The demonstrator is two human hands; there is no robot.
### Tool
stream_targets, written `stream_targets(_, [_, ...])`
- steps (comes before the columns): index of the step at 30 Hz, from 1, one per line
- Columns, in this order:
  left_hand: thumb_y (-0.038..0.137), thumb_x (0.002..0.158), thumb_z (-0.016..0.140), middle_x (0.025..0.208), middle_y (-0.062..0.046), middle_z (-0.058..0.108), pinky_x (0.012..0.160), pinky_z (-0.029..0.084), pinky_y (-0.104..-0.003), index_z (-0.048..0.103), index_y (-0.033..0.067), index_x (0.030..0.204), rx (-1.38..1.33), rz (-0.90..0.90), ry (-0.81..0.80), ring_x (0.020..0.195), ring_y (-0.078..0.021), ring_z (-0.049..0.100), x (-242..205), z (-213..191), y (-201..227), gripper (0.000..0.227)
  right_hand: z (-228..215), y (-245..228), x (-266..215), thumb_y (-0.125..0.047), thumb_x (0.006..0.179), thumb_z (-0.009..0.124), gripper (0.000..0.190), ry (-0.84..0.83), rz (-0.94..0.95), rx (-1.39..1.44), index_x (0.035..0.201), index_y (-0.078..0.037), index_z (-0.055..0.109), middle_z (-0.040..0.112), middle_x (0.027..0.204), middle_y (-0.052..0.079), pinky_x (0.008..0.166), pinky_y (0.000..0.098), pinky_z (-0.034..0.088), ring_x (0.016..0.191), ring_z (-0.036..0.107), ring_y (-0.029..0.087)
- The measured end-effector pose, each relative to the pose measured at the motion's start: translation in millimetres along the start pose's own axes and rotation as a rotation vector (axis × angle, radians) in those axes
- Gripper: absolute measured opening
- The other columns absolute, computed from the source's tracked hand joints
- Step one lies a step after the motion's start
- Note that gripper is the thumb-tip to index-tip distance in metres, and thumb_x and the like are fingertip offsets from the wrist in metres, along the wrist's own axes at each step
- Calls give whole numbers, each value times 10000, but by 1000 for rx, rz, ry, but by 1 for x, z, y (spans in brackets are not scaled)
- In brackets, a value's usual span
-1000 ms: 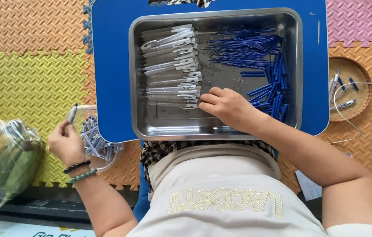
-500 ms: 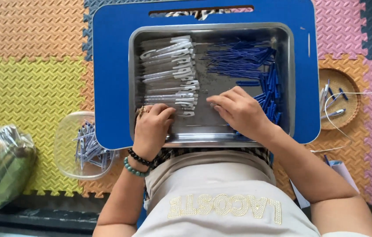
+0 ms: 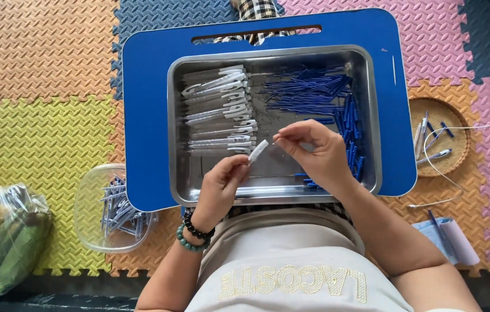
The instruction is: Assembling ballpoint pens by inserting blue ink refills into white pen bodies.
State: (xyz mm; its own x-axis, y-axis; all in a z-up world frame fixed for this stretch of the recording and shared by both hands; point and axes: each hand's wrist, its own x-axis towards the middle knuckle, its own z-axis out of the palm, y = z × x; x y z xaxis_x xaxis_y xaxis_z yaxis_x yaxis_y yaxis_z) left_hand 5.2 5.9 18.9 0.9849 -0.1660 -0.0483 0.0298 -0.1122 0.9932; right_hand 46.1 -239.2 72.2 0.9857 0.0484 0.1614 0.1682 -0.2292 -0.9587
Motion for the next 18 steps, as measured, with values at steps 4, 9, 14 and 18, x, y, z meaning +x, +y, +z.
stream_targets(4, [95, 1142, 669, 1015, -95, 807, 864, 679, -370, 792, 50, 1300, -22, -3, 7, 924, -129, 763, -1, 0, 3, 205, 7, -3, 0, -34, 990, 879, 178, -25, -2, 45, 1148, -106, 842, 862, 1050, 73, 932, 308, 660, 957, 835, 180])
stream_targets(9, [94, 1145, 658, 1096, -121, 811, 936, 691, -394, 774, 8, 1332, -84, -38, -7, 1010, -151, 769, 1, 1, 3, 236, 10, -2, 0, -38, 991, 883, 172, 19, 38, 64, 1148, -79, 825, 860, 1045, 99, 942, 311, 666, 962, 846, 191])
stream_targets(14, [101, 1146, 662, 1091, -126, 801, 936, 696, -392, 771, 12, 1341, -70, -53, -16, 1010, -148, 750, 3, 2, 3, 240, 9, 0, 1, -37, 1005, 866, 162, 4, 19, 53, 1154, -89, 825, 855, 1056, 96, 959, 326, 659, 985, 844, 199])
stream_targets(18, [109, 1148, 662, 1100, -121, 804, 945, 696, -381, 770, 21, 1341, -70, -75, -23, 1019, -137, 740, 2, 2, 1, 238, 11, 2, -1, -33, 1006, 865, 154, -4, 41, 67, 1144, -89, 827, 857, 1054, 94, 962, 320, 656, 983, 843, 193])
